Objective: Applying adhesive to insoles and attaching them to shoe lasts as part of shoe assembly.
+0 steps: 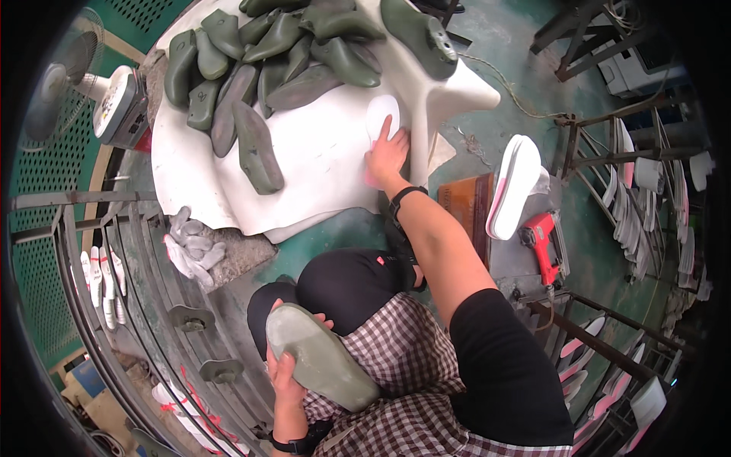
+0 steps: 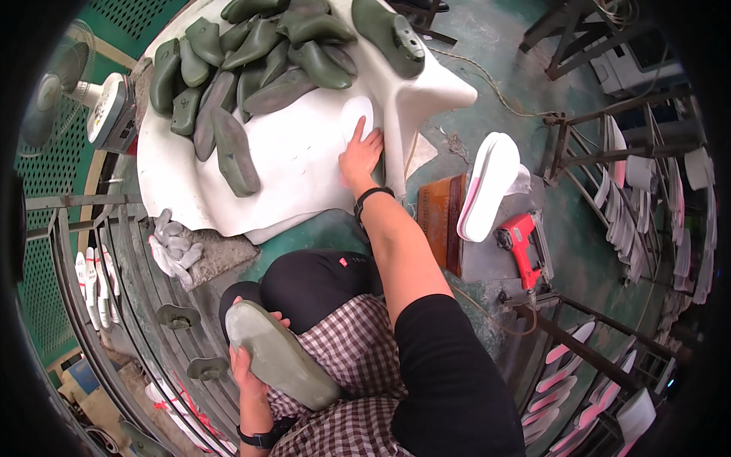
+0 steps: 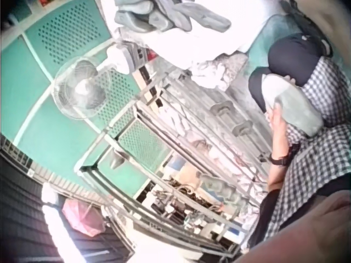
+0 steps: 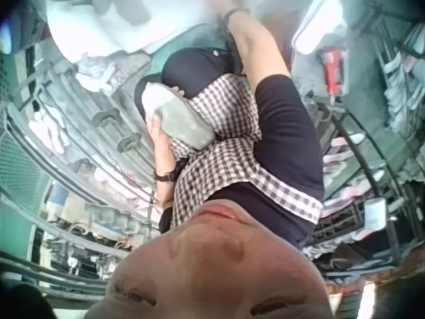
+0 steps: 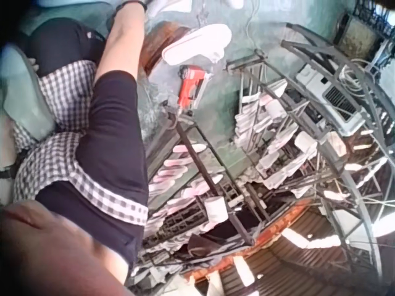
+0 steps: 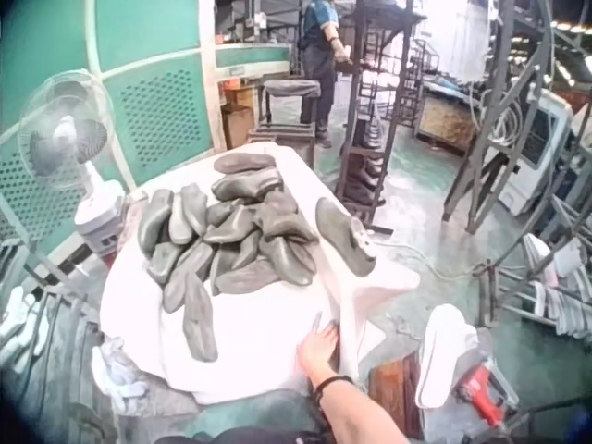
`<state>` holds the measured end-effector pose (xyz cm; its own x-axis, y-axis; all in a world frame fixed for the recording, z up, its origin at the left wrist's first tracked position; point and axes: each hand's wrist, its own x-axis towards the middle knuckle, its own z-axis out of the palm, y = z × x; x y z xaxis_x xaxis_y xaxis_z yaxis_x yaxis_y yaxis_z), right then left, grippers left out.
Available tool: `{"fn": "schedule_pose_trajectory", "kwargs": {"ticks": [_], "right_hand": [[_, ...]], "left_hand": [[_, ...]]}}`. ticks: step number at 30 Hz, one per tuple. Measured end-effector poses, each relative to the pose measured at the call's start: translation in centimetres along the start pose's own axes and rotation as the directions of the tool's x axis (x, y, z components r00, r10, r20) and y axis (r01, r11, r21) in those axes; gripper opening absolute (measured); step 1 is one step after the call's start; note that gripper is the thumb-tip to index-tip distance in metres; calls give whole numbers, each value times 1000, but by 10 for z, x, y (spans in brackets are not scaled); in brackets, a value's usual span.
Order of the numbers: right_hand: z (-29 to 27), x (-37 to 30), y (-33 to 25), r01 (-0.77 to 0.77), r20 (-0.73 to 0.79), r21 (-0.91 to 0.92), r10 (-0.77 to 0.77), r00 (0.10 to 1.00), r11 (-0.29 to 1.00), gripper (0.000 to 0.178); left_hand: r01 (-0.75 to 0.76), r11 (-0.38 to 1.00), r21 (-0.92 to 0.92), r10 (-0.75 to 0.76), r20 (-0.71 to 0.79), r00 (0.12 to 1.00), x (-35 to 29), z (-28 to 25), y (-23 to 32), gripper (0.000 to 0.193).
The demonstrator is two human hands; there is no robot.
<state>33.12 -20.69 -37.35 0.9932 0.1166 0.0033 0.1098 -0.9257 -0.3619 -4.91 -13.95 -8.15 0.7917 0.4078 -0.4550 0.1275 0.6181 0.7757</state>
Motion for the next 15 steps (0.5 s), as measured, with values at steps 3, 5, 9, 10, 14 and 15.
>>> {"fn": "schedule_pose_trajectory", "kwargs": {"ticks": [3,5,9,10,14,15], "right_hand": [[1,20,-20,13,-157,-31,-18,987,999,98],[-9,37,-30,-47,60,62,43,997,997,94],[-23,78,-1,286,86,-116,-278,957,951,92],[-22,79,5,261,128,-124,-246,961,957,92],[-26,68,3,179,302,-15,-166,939,984,91],[-29,62,4,229,176,-42,-219,960,972,91]], "left_hand": [[3,1000,-13,-3,-37,999,1,-1,3,97],[26,1000,-17,-26,-54,998,1,-3,6,99],[65,998,-25,-66,-35,997,6,-1,10,100],[58,998,-19,-59,-28,998,6,-1,10,99],[37,999,-10,-37,-22,999,6,0,12,98],[34,999,-13,-34,-14,999,6,0,11,98]]}}
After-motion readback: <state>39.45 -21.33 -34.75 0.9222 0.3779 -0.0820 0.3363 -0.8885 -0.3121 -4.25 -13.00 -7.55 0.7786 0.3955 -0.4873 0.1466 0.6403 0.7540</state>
